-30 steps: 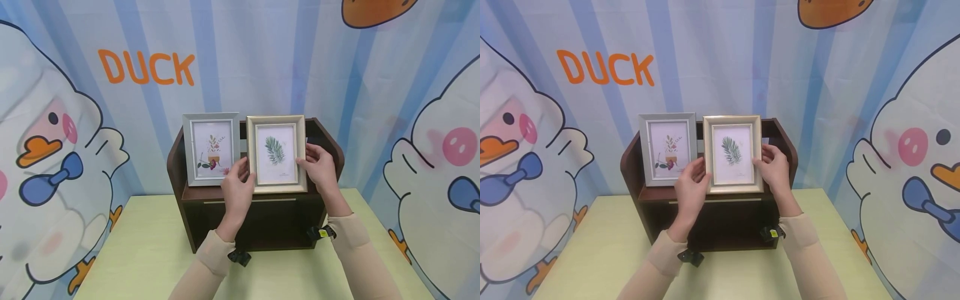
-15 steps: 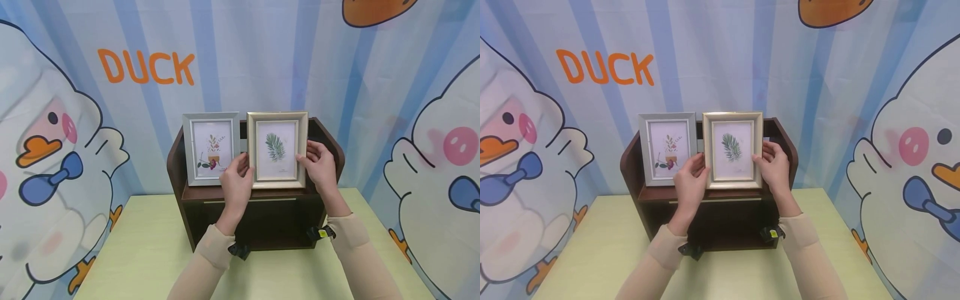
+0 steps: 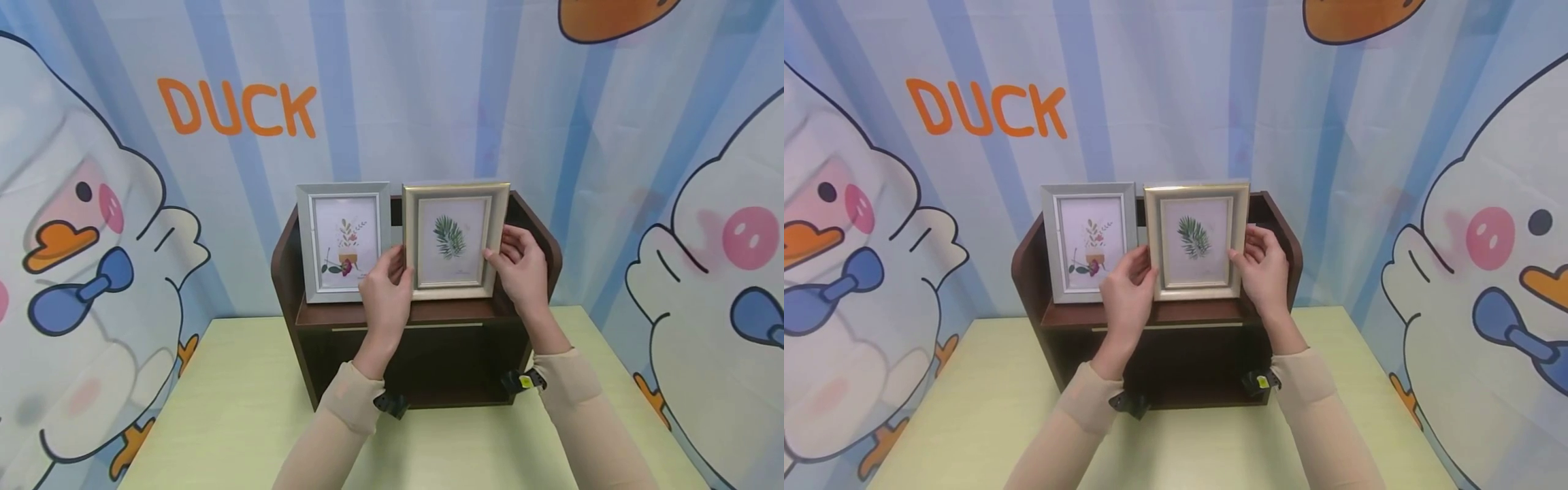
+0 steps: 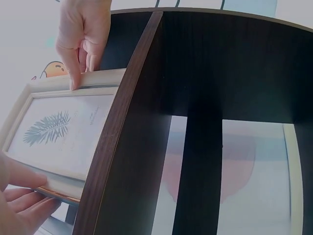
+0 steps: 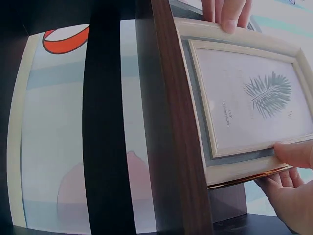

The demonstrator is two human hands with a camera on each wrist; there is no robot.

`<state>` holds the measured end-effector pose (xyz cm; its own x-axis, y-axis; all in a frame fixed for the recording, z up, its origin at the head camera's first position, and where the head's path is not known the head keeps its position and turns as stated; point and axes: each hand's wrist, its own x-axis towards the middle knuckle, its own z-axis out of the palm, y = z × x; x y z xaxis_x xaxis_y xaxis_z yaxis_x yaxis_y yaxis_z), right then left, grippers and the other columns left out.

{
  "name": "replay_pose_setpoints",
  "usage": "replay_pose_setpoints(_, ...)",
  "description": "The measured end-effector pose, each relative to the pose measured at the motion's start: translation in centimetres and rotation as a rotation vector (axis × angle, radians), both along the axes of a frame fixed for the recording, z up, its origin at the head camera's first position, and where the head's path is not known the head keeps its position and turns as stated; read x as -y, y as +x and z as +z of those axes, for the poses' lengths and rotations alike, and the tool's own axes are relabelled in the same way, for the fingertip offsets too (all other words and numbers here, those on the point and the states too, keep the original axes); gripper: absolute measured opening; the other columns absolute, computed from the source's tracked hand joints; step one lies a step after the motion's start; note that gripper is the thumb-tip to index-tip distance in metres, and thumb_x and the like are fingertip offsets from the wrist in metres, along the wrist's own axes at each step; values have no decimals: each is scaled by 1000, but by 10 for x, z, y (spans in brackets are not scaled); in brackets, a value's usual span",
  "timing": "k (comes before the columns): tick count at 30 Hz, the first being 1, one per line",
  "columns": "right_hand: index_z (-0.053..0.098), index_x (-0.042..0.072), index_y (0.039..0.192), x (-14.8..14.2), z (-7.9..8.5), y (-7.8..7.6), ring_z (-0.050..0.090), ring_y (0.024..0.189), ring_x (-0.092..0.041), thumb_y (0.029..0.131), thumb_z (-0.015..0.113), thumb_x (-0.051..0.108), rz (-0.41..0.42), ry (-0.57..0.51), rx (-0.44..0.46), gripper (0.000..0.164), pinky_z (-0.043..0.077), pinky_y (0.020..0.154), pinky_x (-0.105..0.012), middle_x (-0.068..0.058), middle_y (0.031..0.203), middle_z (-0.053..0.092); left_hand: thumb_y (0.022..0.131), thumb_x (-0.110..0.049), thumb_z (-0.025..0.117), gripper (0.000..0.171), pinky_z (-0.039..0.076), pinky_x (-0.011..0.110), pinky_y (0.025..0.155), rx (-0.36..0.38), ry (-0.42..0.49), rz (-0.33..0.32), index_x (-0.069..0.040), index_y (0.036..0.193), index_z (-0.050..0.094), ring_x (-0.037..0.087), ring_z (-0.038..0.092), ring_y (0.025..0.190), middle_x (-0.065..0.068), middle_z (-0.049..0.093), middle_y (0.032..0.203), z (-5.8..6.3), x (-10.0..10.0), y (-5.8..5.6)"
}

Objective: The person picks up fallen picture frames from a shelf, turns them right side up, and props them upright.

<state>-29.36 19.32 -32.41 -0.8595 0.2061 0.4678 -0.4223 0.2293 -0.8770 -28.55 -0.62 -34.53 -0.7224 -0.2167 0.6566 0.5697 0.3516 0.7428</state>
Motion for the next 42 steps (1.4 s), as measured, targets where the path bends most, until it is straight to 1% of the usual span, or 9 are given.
replay_pose_setpoints(7,46,-2,130,0,-2,-3,57,111,-15,88,63,2,1,1,-65,46,48,98,-27,-16,122,56,86,-3,67,31,56,27,80,-21,-32,9,0,117,64,22,69,97,16,70,108,0,0,-1)
replay_pose_setpoints(11,46,-2,132,-2,-3,-4,58,113,-21,88,63,1,-4,9,-64,47,48,98,-28,-17,123,56,86,-4,67,30,56,28,79,-18,-82,22,1,116,64,22,69,95,16,70,107,1,0,0)
replay_pose_setpoints(14,45,-2,133,-2,-3,-6,56,116,-28,88,62,0,-6,12,-64,48,47,99,-32,-19,126,55,87,-5,67,30,57,29,78,-10,-131,34,1,116,64,23,69,93,16,70,105,3,0,0)
replay_pose_setpoints(17,46,-3,133,-1,-3,-6,56,118,-30,88,62,0,-18,26,-71,48,46,100,-36,-21,127,55,87,-6,67,29,57,30,77,-9,-157,37,2,115,64,23,69,92,16,70,103,4,1,1)
replay_pose_setpoints(23,50,4,134,2,-3,-3,57,120,-26,88,65,10,-109,115,-107,49,46,99,-36,-16,130,57,85,-6,69,28,57,32,75,-35,-152,27,2,112,64,23,69,89,15,69,100,3,1,1)
replay_pose_setpoints(27,49,8,136,5,-1,0,55,123,-22,88,67,14,-179,152,-164,52,46,101,-35,-13,134,56,84,-6,71,27,58,30,74,-61,-141,22,2,109,65,22,69,86,15,69,99,1,0,0)
replay_pose_setpoints(31,51,7,135,7,3,3,53,125,-20,87,68,14,-229,168,-230,52,45,102,-33,-11,134,56,83,-7,72,27,58,29,72,-86,-137,18,1,107,66,21,70,84,14,69,97,0,-1,0)
replay_pose_setpoints(36,54,5,132,9,11,7,54,124,-19,86,70,15,-255,197,-277,50,45,101,-32,-11,132,58,82,-8,73,27,58,29,71,-100,-137,28,0,106,67,20,70,83,12,69,96,-1,-3,2)
replay_pose_setpoints(42,55,6,131,9,18,11,55,123,-19,85,71,15,-263,218,-310,49,46,100,-31,-10,131,59,79,-8,76,26,58,29,69,-104,-120,22,-2,103,67,19,69,81,11,69,93,-1,-6,6)
